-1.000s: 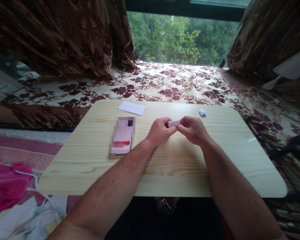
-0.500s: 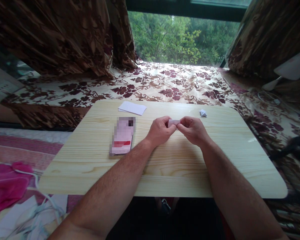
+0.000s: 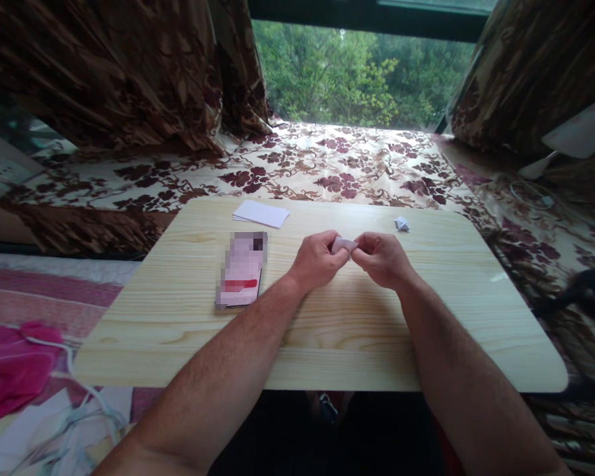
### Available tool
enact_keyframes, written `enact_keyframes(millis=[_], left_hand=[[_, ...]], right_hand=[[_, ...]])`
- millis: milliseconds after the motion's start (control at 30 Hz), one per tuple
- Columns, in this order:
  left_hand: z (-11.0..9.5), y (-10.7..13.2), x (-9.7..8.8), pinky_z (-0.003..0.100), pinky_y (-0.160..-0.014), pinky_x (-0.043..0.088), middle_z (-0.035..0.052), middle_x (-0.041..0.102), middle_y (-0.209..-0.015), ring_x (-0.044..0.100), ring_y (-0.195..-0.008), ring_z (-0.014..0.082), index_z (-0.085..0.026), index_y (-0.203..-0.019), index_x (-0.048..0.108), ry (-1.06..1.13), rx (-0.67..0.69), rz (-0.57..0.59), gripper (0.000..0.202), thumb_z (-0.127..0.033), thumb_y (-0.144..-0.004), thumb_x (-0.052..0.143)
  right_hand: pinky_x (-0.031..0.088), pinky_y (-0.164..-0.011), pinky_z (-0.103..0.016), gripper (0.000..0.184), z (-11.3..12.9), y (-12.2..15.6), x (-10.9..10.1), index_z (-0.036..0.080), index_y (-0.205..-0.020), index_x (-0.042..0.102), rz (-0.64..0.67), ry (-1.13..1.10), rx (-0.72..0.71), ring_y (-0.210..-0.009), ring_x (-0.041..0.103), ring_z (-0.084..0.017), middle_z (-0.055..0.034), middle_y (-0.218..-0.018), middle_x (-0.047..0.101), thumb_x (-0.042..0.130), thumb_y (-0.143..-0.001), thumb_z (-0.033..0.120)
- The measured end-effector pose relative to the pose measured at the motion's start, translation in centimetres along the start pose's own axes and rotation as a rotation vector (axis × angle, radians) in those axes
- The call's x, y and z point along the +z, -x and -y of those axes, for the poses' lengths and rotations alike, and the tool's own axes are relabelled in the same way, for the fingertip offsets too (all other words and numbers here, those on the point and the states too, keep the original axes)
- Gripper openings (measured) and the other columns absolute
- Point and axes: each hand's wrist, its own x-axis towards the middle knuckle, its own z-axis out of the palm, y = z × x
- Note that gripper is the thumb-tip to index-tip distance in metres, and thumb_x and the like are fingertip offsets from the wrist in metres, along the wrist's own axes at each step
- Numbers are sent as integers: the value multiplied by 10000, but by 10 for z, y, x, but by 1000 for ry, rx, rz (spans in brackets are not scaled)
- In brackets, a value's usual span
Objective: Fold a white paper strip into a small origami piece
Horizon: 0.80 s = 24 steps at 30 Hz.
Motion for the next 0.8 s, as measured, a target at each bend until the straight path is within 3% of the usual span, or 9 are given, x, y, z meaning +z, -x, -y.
enact_keyframes(millis=[200, 367, 567, 800], left_hand=[[1, -2, -2, 253, -515, 266, -38, 438, -578, 369, -558, 98, -175, -623, 515, 50, -22, 3, 232, -310, -786, 611], [2, -4, -4, 252, -520, 302, -20, 535, -612, 443, -571, 107, -160, -677, 589, 123, -58, 20, 154, -276, -776, 605], [6, -4, 0, 244, -546, 367, 4, 625, -665, 522, -591, 117, -147, -737, 638, 247, -110, 42, 109, -255, -750, 635], [7, -3, 3, 246, -562, 402, 5, 636, -642, 532, -578, 112, -140, -711, 651, 357, -150, 6, 76, -217, -708, 651]], right_hand=[[279, -451, -228, 100, 3, 0, -2, 150, -695, 661, 0, -81, 37, -481, 419, -86, 30, -541, 538, 585, -687, 214], [335, -452, -233, 85, 5, 0, -1, 151, -712, 654, 26, -225, 39, -476, 474, -97, 18, -564, 591, 607, -679, 213], [302, -434, -231, 109, 5, 1, 3, 161, -662, 626, -60, -174, 55, -454, 464, -94, 19, -526, 575, 638, -707, 259], [281, -429, -229, 126, 6, 2, 3, 168, -636, 606, -46, -175, 50, -455, 449, -91, 19, -519, 571, 651, -698, 267]])
